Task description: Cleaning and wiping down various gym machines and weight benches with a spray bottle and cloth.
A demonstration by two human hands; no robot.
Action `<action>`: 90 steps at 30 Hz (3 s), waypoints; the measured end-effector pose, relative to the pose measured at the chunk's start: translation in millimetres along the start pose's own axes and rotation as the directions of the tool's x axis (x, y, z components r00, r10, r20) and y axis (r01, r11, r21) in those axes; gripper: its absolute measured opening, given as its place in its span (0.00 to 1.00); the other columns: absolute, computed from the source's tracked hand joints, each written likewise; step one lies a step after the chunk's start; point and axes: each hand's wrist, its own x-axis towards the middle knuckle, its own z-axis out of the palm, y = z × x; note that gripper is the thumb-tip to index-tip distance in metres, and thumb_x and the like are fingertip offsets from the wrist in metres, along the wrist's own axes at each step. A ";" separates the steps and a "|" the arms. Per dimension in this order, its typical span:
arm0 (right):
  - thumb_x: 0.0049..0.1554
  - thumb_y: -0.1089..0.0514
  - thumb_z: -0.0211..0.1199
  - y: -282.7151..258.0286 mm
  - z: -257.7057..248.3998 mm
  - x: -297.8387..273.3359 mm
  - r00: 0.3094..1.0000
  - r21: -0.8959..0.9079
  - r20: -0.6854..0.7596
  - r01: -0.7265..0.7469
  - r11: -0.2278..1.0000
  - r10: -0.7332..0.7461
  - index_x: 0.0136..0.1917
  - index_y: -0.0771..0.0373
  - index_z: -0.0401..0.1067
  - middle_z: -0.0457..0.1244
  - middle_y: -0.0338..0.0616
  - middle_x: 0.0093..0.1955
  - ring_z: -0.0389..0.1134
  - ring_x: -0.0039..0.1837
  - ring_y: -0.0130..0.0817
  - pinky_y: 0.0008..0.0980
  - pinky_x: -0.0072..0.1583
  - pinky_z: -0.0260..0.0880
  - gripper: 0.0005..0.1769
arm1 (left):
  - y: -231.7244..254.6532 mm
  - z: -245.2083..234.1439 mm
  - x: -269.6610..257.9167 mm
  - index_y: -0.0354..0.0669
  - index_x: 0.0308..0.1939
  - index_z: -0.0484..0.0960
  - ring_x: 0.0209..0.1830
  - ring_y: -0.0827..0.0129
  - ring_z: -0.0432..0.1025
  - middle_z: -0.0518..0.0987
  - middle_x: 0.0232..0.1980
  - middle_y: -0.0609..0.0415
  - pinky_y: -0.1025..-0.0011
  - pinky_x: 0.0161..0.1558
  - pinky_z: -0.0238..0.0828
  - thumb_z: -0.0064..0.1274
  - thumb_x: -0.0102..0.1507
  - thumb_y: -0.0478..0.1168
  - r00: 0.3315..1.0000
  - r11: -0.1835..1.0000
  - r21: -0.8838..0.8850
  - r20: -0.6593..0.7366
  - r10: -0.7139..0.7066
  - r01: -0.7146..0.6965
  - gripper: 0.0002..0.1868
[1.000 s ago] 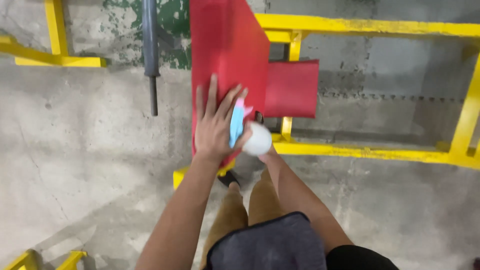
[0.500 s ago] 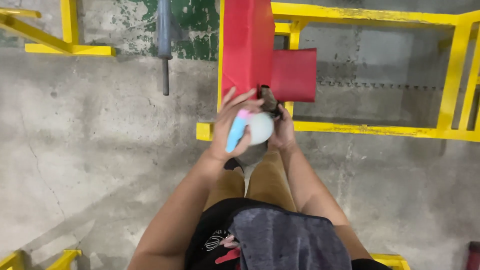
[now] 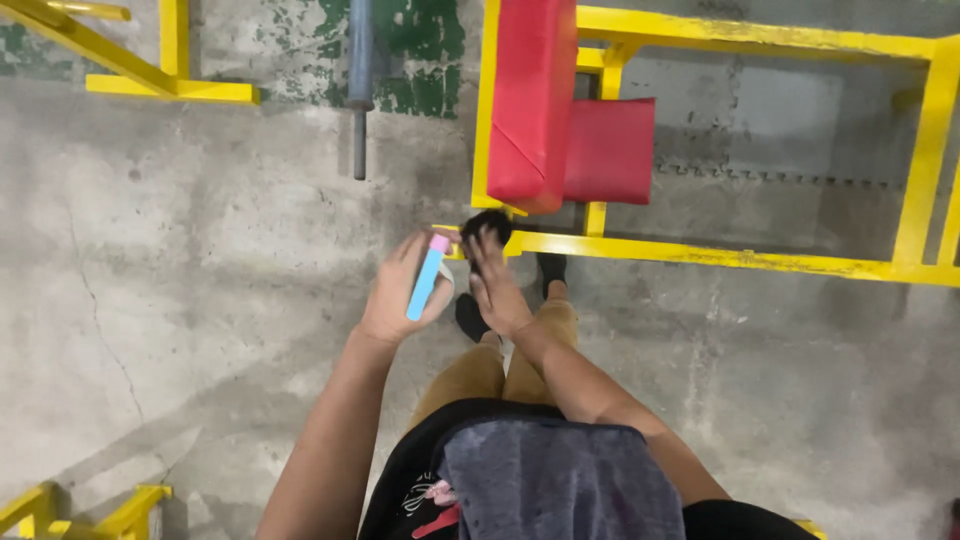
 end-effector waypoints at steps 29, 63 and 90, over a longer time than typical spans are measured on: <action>0.68 0.44 0.49 26.7 -19.2 7.1 0.805 0.921 0.305 -0.385 0.057 0.509 0.71 0.68 0.65 0.64 0.47 0.67 0.63 0.68 0.39 0.41 0.69 0.63 0.28 | -36.9 7.9 36.0 0.40 0.52 0.73 0.46 0.38 0.75 0.81 0.43 0.34 0.48 0.46 0.72 0.56 0.57 0.44 0.932 0.949 0.316 0.344 -0.118 0.004 0.22; 0.61 0.50 0.60 24.8 -165.8 382.7 0.906 -0.582 -0.420 -0.317 0.749 0.057 0.81 0.55 0.56 0.38 0.45 0.86 0.34 0.85 0.55 0.65 0.78 0.39 0.37 | -28.3 -53.0 278.0 0.37 0.60 0.71 0.55 0.39 0.70 0.76 0.55 0.37 0.52 0.51 0.70 0.60 0.54 0.41 0.832 0.908 0.231 0.523 0.186 -0.348 0.30; 0.61 0.63 0.51 55.6 7.8 329.3 0.772 -0.381 -0.488 -0.608 0.697 0.407 0.84 0.60 0.52 0.39 0.45 0.88 0.43 0.86 0.47 0.47 0.82 0.42 0.38 | -139.7 -134.9 331.9 0.41 0.63 0.71 0.59 0.44 0.71 0.76 0.60 0.41 0.57 0.58 0.70 0.60 0.56 0.41 0.680 0.945 0.071 0.711 0.177 -0.320 0.31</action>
